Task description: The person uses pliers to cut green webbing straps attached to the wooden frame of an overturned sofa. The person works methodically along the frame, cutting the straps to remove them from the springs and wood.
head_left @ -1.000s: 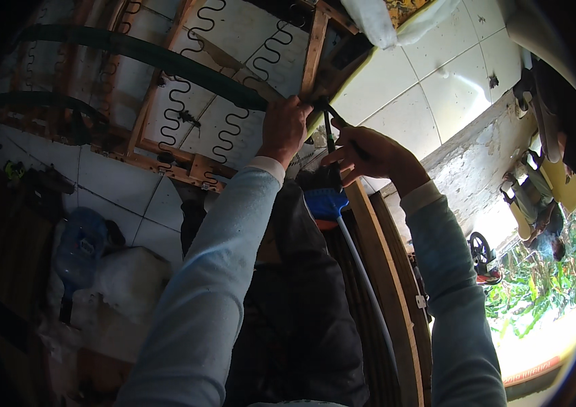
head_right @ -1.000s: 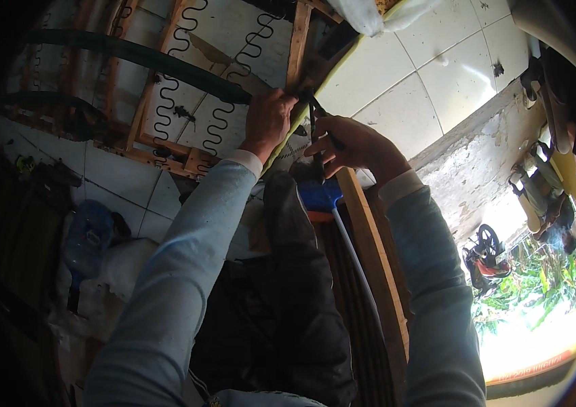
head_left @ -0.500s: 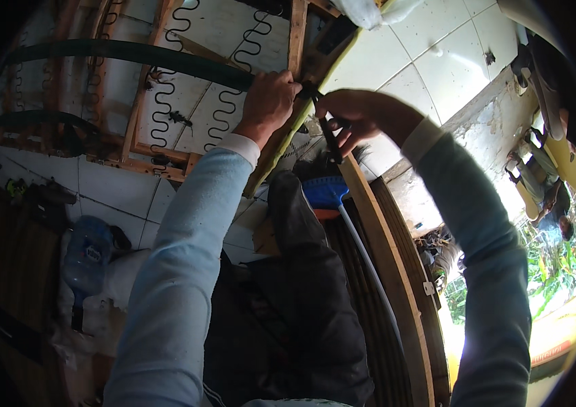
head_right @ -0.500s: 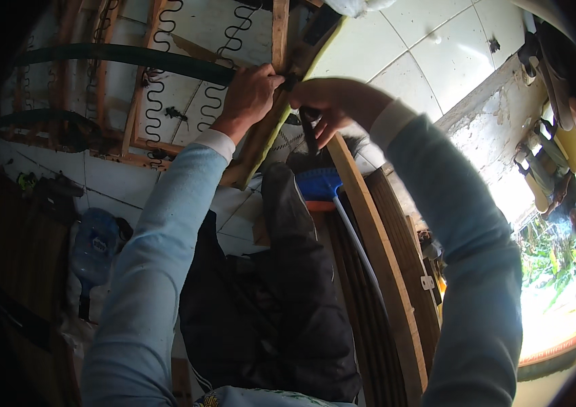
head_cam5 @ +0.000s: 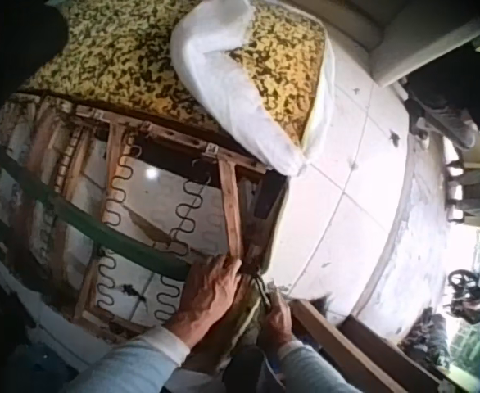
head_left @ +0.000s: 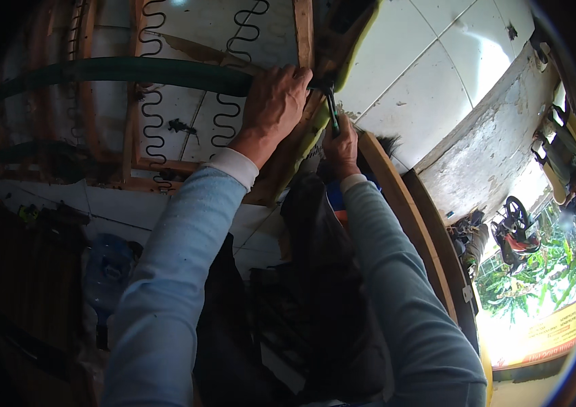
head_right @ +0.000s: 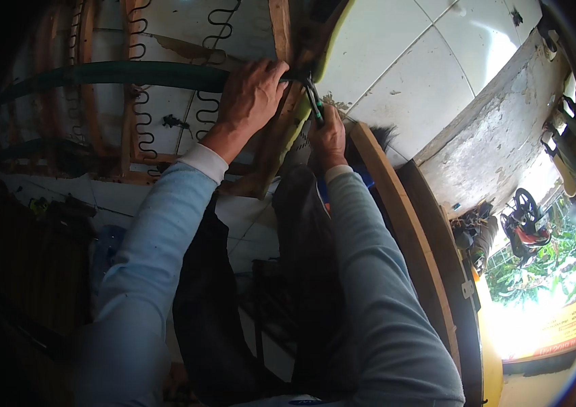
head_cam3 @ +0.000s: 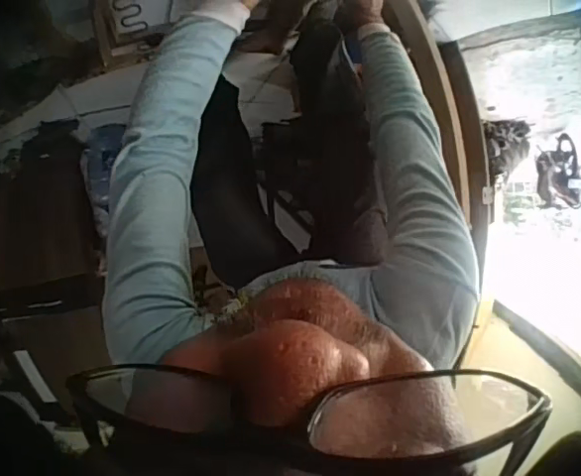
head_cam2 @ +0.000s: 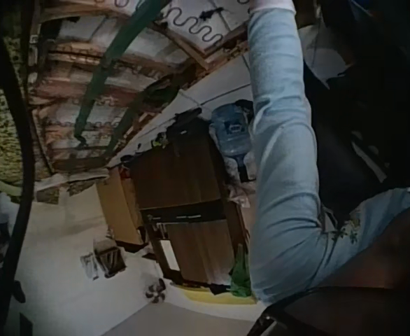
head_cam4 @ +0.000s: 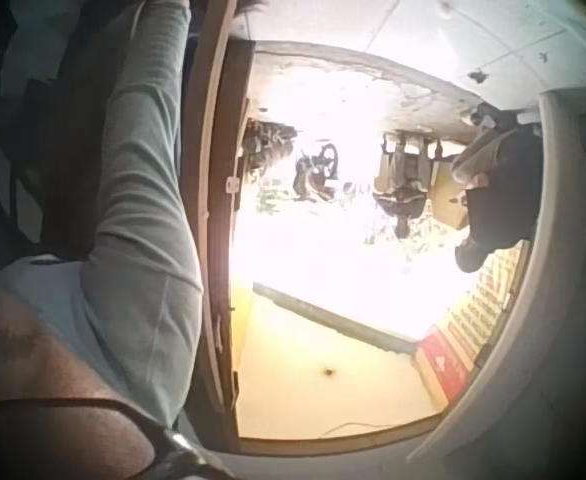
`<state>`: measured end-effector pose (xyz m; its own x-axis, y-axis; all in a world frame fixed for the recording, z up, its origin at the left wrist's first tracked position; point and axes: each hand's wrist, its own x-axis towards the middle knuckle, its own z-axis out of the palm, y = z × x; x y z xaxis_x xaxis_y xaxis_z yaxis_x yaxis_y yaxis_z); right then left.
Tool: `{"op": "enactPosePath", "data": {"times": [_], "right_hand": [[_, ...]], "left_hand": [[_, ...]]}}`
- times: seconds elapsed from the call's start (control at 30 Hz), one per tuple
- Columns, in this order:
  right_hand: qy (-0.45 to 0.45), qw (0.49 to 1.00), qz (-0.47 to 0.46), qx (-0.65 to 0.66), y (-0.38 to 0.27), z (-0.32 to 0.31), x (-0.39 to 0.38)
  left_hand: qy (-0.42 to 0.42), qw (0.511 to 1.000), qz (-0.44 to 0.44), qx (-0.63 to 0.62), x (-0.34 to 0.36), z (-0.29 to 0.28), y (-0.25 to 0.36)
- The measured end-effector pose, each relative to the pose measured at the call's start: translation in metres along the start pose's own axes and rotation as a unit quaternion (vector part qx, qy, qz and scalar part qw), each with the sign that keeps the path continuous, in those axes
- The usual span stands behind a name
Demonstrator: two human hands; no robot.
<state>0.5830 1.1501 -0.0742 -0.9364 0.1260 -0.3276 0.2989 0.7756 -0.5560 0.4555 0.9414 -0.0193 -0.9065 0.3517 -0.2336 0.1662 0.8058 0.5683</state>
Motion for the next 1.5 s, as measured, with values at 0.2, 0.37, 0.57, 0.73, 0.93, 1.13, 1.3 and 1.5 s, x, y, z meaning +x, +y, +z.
{"op": "enactPosePath", "data": {"times": [0.2,0.37,0.57,0.73,0.93,1.13,1.3,1.5], "right_hand": [[0.016,0.997,0.063,-0.037,-0.04,-0.004,-0.016],[-0.214,0.956,0.2,-0.021,-0.08,-0.088,-0.004],[-0.465,0.825,0.305,0.103,-0.115,-0.155,0.059],[-0.548,0.652,0.476,0.219,-0.138,-0.173,0.115],[-0.613,0.607,0.501,0.075,-0.161,-0.17,0.166],[-0.635,0.611,0.46,-0.108,-0.201,-0.158,0.195],[-0.505,0.77,0.377,-0.1,-0.158,-0.152,0.115],[-0.251,0.941,0.203,-0.103,-0.116,-0.098,0.014]], "left_hand": [[-0.003,0.998,-0.055,-0.007,-0.014,0.001,0.006],[-0.03,0.996,-0.076,-0.024,-0.01,-0.001,0.007],[0.019,0.996,-0.088,-0.027,-0.017,0.001,0.01],[0.032,0.991,-0.102,-0.074,-0.017,-0.009,0.018],[0.042,0.996,-0.069,-0.05,-0.019,-0.013,0.02],[0.031,0.998,-0.045,-0.018,-0.017,-0.014,0.03],[0.056,0.991,-0.068,-0.103,-0.02,-0.016,0.027],[-0.008,0.968,-0.226,-0.111,-0.018,-0.009,0.044]]}}
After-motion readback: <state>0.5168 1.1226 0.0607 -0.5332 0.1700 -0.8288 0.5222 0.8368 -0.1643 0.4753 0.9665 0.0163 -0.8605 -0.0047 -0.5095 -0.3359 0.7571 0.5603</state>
